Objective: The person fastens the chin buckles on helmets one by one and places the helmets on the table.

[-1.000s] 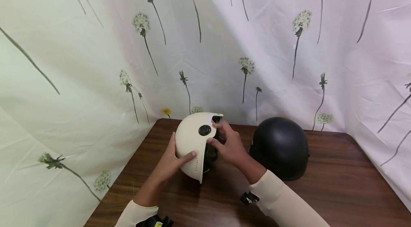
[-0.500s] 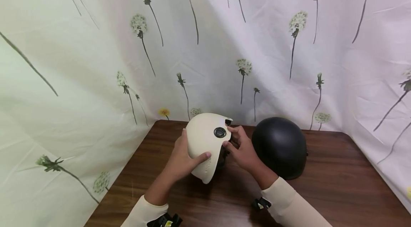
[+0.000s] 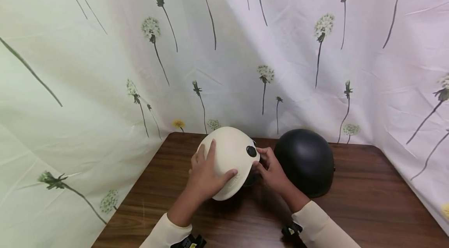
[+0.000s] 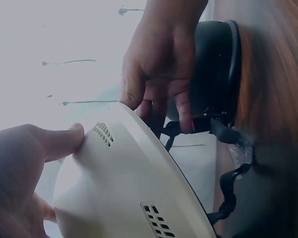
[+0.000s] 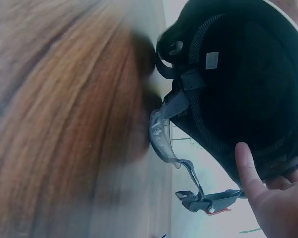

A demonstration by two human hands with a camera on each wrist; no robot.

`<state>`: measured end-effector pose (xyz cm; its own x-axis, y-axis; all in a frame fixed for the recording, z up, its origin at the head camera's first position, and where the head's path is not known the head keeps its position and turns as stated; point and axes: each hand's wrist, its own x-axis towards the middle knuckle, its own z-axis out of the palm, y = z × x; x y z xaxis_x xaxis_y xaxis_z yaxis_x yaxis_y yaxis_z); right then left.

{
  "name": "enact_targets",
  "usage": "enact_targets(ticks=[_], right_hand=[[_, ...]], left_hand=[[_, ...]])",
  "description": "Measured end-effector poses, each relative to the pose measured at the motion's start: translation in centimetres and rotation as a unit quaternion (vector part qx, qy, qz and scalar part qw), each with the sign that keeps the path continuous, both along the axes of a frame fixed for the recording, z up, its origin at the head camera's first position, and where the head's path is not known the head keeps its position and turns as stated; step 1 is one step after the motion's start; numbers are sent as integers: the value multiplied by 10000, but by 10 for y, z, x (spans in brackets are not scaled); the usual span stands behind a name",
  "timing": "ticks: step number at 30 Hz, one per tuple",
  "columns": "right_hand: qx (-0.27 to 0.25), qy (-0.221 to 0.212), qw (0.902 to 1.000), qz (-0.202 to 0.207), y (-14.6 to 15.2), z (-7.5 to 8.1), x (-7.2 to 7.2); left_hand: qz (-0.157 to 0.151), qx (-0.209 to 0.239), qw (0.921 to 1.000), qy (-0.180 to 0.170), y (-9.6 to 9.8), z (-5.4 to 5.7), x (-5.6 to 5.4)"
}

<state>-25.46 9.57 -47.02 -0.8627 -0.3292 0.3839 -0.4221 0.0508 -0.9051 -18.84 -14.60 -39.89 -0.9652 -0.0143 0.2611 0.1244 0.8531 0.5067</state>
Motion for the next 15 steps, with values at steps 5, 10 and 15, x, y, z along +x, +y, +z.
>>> enact_targets(ticks=[5, 10, 15], right_hand=[[188, -145, 9997, -83, 4, -7, -1], [610, -476, 9968, -221, 2, -12, -1], [1682, 16, 9839, -608, 13, -4, 6]], left_hand=[[-68, -216, 9994, 267, 2, -6, -2], [-50, -575, 9976, 393, 3, -12, -4], [-280, -576, 9976, 267, 3, -17, -3]])
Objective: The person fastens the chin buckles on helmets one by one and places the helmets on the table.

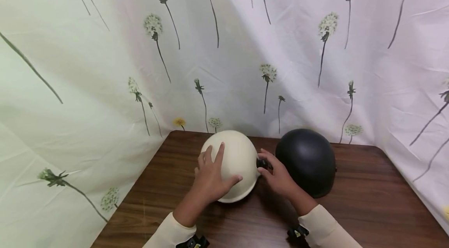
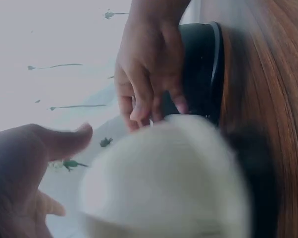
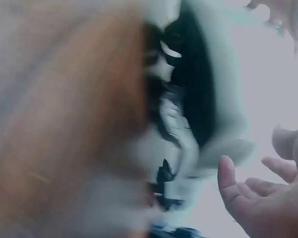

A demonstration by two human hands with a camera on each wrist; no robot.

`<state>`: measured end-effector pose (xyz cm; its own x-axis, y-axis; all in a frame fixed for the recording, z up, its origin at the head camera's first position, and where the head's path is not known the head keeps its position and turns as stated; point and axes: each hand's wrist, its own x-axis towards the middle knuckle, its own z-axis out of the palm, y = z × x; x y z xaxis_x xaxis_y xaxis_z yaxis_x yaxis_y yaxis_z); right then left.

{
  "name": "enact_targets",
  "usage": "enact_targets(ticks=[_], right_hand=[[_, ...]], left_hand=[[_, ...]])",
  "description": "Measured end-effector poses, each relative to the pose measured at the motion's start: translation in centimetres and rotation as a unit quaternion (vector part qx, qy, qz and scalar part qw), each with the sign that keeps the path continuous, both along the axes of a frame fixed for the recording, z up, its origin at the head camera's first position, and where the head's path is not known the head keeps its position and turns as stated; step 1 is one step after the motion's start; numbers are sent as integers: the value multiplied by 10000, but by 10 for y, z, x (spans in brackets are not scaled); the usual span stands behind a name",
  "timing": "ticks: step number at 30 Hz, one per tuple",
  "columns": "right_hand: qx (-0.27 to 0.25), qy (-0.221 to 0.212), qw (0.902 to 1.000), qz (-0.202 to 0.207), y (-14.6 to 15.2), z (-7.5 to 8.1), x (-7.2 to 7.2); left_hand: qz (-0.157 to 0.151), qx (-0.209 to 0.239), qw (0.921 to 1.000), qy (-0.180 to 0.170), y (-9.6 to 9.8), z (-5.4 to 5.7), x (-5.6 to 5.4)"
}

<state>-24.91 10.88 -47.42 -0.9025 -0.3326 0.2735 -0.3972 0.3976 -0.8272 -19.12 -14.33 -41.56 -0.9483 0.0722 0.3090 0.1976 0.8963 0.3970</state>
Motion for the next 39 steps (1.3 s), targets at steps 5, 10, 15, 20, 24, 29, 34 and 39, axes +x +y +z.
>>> enact_targets(ticks=[5, 10, 15, 20, 24, 29, 34, 39], right_hand=[[543, 762, 9944, -486, 17, 26, 8], [584, 900, 9918, -689, 27, 34, 10], [562, 795, 9934, -599, 33, 31, 11], [437, 784, 9943, -582, 36, 31, 10], [343, 749, 9950, -572, 40, 33, 9], [317, 805, 9947, -563, 44, 32, 9], [349, 884, 9937, -597, 49, 34, 11], [382, 834, 9937, -645, 54, 37, 13]], left_hand=[[-155, 132, 9995, -221, -5, -4, -2], [-283, 230, 9983, -449, -9, -9, -3], [-320, 199, 9978, -554, -7, -12, -4], [-315, 53, 9979, -564, 0, -17, -7], [-207, -73, 9988, -444, 6, -20, -10], [-106, -128, 9995, -250, 11, -23, -14], [-23, -156, 9996, -246, 15, -23, -22], [49, -184, 9994, -287, 18, -24, -33]])
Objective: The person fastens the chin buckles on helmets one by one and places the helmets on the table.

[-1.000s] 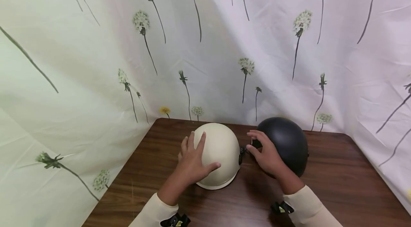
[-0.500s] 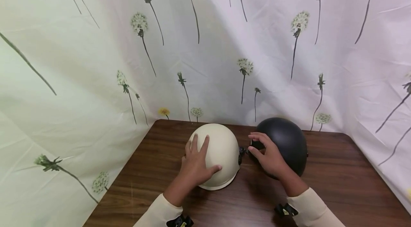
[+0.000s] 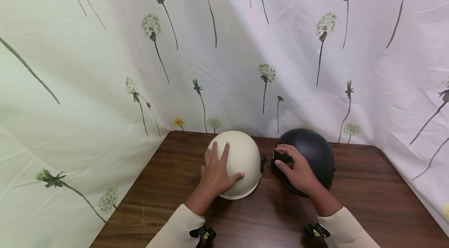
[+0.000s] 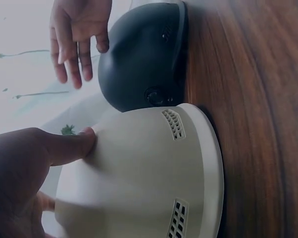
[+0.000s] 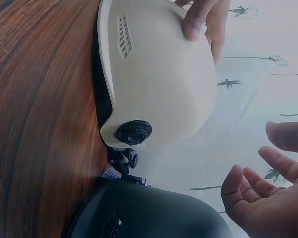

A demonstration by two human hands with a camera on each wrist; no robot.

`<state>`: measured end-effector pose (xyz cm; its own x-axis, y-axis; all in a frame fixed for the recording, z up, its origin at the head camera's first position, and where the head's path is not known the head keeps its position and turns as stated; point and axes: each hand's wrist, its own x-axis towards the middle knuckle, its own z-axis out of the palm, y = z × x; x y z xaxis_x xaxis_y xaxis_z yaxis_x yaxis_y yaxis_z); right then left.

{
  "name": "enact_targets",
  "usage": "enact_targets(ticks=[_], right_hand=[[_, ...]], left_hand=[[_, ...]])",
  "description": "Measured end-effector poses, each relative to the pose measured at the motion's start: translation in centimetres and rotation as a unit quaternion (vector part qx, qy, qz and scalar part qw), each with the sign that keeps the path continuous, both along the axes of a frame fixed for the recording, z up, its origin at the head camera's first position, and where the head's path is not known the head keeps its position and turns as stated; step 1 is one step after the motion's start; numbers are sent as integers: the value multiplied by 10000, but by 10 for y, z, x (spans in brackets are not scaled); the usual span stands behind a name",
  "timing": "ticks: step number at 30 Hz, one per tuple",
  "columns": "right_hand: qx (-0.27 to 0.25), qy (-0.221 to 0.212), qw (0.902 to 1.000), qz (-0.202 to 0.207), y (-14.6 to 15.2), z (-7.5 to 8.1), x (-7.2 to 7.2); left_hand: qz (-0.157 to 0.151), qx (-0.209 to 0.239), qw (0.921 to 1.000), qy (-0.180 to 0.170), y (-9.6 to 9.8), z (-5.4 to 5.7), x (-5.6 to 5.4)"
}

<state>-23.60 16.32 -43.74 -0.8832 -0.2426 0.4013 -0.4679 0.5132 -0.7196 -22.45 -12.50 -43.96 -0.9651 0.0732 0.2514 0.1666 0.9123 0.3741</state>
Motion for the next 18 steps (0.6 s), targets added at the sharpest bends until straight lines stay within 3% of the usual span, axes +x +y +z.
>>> enact_targets(ticks=[8, 13, 18], right_hand=[[-54, -4, 10000, -58, 11, -1, 5], [-170, 128, 9997, -82, 19, -4, 8], [-256, 391, 9988, -152, 28, -2, 9]], left_hand=[[-65, 107, 9999, 21, 5, 0, -11], [-17, 131, 9998, 141, 10, 1, -8], [-239, 127, 9989, 386, 23, 10, -3]])
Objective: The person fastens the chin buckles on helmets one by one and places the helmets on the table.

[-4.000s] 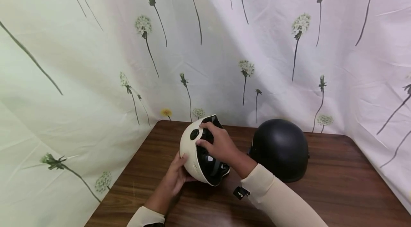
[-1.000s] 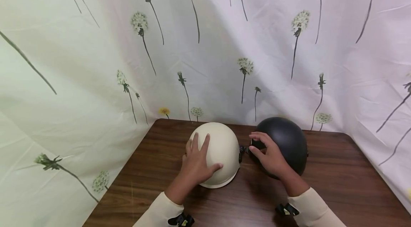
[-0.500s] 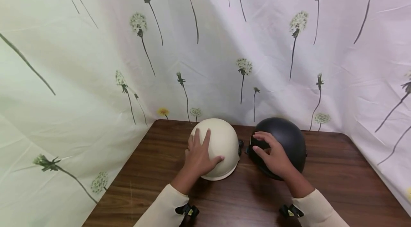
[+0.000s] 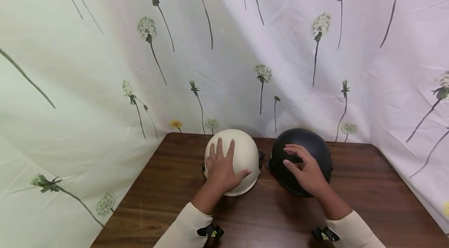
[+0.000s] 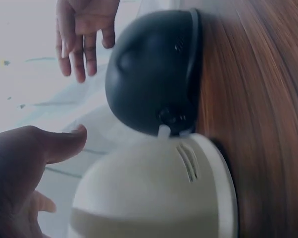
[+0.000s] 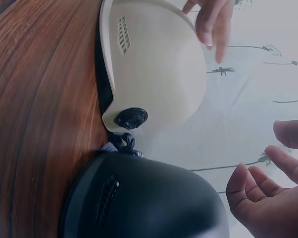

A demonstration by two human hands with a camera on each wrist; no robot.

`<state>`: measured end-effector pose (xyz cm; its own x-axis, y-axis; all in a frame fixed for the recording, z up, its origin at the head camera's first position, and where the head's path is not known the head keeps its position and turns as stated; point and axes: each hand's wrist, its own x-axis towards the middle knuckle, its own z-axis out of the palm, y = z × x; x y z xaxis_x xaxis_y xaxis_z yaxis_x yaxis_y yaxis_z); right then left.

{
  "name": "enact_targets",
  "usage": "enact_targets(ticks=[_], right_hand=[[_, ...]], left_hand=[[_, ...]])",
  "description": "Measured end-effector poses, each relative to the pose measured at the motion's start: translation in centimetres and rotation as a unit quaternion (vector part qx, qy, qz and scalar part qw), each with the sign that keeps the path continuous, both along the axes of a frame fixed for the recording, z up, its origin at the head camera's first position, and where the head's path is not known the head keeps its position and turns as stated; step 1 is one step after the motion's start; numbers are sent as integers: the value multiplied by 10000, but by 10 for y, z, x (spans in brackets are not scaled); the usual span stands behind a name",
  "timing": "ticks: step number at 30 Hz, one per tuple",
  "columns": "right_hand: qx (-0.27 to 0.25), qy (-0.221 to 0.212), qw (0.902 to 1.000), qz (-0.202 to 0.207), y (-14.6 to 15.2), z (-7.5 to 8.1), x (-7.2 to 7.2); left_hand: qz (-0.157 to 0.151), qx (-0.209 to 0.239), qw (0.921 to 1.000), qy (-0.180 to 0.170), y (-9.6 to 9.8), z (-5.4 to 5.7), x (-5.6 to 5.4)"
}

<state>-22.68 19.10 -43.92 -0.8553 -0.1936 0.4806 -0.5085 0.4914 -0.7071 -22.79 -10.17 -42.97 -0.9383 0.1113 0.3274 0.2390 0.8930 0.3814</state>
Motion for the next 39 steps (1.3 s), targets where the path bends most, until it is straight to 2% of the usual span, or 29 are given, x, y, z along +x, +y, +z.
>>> enact_targets(ticks=[5, 12, 16, 20, 27, 29, 33, 36, 39], right_hand=[[-49, 98, 9999, -24, 10, 0, 2], [-156, 90, 9998, -87, 22, 2, 5], [-185, 93, 9996, -170, 28, 2, 4], [-182, 134, 9994, -254, 37, -1, 5], [-260, 99, 9977, -622, 54, -2, 13], [-327, 23, 9977, -587, 56, -1, 14], [-458, 32, 9971, -610, 55, -1, 14], [-583, 163, 9953, -750, 55, 0, 14], [-682, 294, 9926, -963, 55, 2, 13]], left_hand=[[-280, -11, 9995, 111, 19, 7, 3], [-526, -64, 9986, 80, 45, 10, 2], [-713, -168, 9973, 104, 56, 6, -1], [-883, -186, 9957, 214, 66, -4, -3], [-1456, -22, 9885, 415, 89, -16, -6], [-1505, 103, 9880, 322, 93, -18, -6], [-1508, 376, 9878, -105, 99, -22, -9], [-1526, 623, 9853, -438, 101, -25, -12], [-1536, 954, 9816, -617, 105, -27, -16]])
